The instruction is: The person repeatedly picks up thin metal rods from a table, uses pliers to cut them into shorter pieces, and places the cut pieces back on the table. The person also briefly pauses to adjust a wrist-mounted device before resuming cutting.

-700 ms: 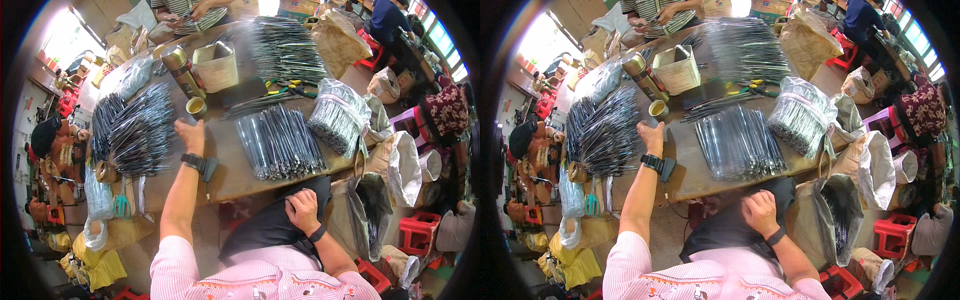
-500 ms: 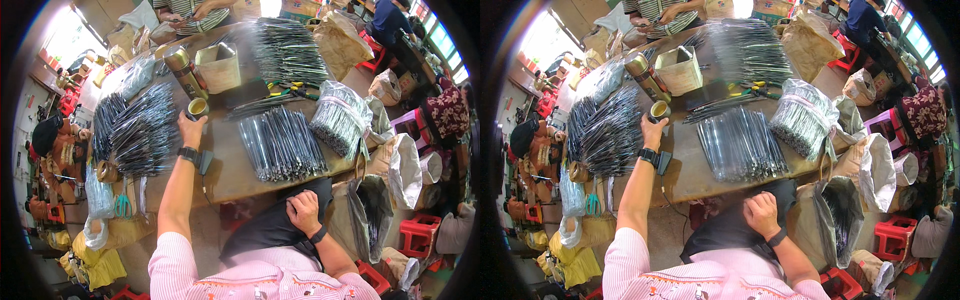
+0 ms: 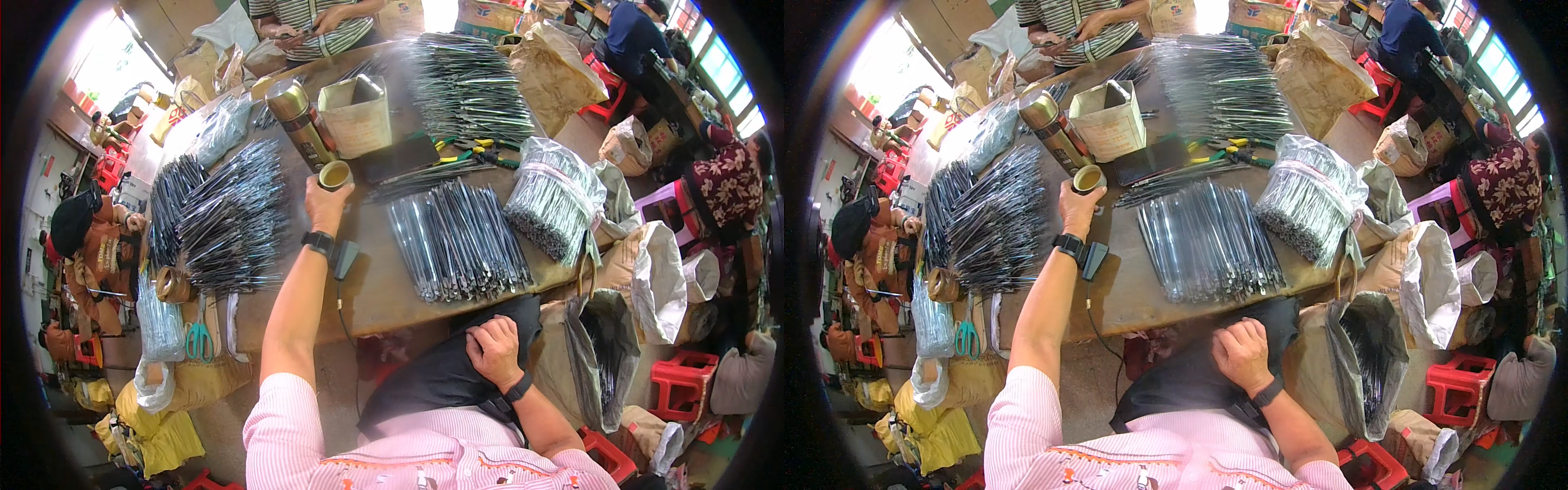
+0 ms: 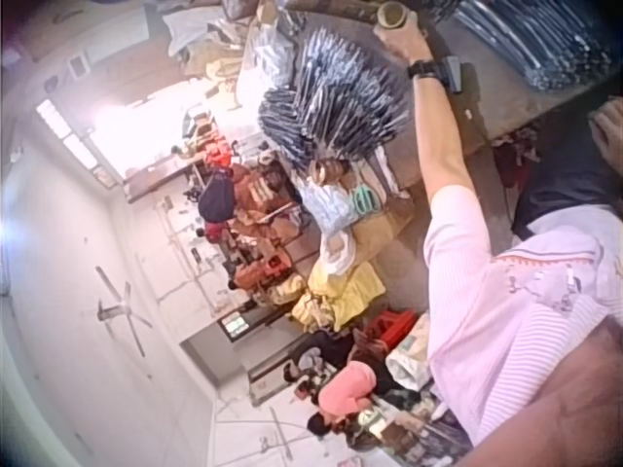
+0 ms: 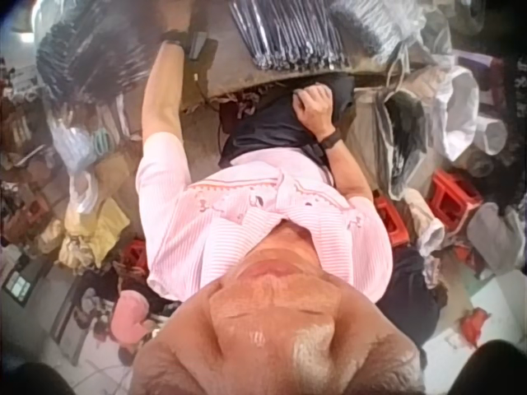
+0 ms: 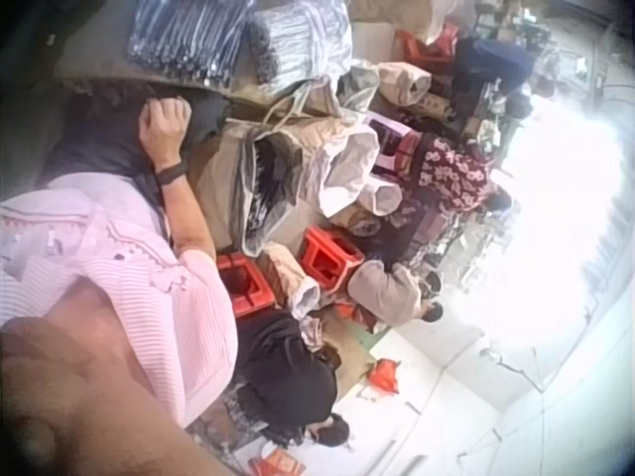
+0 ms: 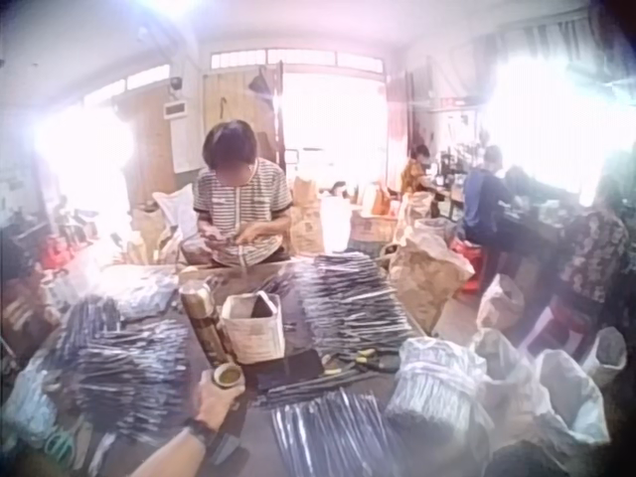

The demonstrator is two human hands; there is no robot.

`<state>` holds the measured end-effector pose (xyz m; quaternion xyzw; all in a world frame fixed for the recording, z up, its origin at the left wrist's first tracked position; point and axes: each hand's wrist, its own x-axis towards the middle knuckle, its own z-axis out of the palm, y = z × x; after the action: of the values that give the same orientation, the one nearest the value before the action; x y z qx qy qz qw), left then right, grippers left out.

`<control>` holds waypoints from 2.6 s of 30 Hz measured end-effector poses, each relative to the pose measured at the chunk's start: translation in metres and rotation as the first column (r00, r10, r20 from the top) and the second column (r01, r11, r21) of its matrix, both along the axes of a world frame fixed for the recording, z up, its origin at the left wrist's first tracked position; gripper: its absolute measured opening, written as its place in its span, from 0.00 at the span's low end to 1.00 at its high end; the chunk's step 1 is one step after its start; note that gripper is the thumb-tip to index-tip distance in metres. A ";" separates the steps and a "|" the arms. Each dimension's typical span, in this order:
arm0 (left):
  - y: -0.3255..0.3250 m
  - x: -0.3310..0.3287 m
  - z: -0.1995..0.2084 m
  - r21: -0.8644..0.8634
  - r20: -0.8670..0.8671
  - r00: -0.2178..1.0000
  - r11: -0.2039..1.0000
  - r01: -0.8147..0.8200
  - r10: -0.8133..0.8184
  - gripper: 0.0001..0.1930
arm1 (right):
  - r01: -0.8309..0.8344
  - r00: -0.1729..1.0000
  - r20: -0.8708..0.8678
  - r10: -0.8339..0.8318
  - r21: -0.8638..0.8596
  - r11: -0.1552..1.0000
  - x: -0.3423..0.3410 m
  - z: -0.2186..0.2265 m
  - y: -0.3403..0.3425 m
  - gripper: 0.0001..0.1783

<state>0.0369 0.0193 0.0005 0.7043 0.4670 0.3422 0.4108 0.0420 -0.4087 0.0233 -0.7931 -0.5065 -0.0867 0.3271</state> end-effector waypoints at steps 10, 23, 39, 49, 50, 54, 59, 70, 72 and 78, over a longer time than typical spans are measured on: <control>-0.002 0.012 0.008 -0.026 -0.092 0.996 1.000 0.009 -0.011 0.34 | 0.006 1.000 -0.006 -0.006 -0.023 1.000 -0.001 0.000 -0.001 0.07; -0.050 -0.011 0.011 0.420 -0.158 0.983 0.894 0.155 -0.096 0.25 | 0.018 1.000 -0.009 -0.018 0.001 1.000 -0.002 0.000 -0.001 0.06; -0.055 0.008 0.028 0.464 -0.508 0.780 0.647 0.605 -0.365 0.09 | 0.019 1.000 -0.025 -0.018 0.020 1.000 0.000 -0.001 -0.005 0.06; -0.065 0.071 0.090 0.512 -0.764 0.530 0.153 0.845 -0.368 0.27 | 0.001 0.999 -0.051 0.002 0.063 0.998 0.005 -0.001 -0.007 0.06; -0.066 0.083 0.091 0.478 -0.797 0.496 0.142 0.867 -0.345 0.28 | 0.001 0.999 -0.040 0.002 0.079 0.997 0.005 -0.002 -0.007 0.06; -0.073 0.120 0.088 0.319 -0.879 0.362 0.180 0.930 -0.310 0.32 | 0.009 0.999 -0.042 -0.005 0.097 0.995 0.006 -0.004 -0.009 0.05; -0.071 0.142 0.074 0.241 -0.923 0.295 0.225 0.944 -0.247 0.30 | 0.000 0.998 -0.064 0.006 0.094 0.996 0.008 -0.006 -0.012 0.05; -0.059 0.135 0.064 0.260 -0.915 0.320 0.249 0.933 -0.246 0.29 | -0.002 0.999 -0.044 0.008 0.129 0.992 0.011 -0.001 -0.007 0.06; -0.059 0.132 0.064 0.259 -0.904 0.330 0.266 0.928 -0.272 0.29 | -0.006 0.999 -0.052 0.013 0.128 0.992 0.011 0.000 -0.007 0.06; -0.068 0.125 0.063 0.257 -0.884 0.349 0.298 0.919 -0.312 0.30 | -0.005 0.999 -0.048 0.011 0.123 0.992 0.011 0.000 -0.008 0.05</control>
<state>0.1624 -0.0484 0.0634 0.9988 0.0441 -0.0065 -0.0197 0.0529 -0.4163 0.0234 -0.7713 -0.4951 -0.0971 0.3880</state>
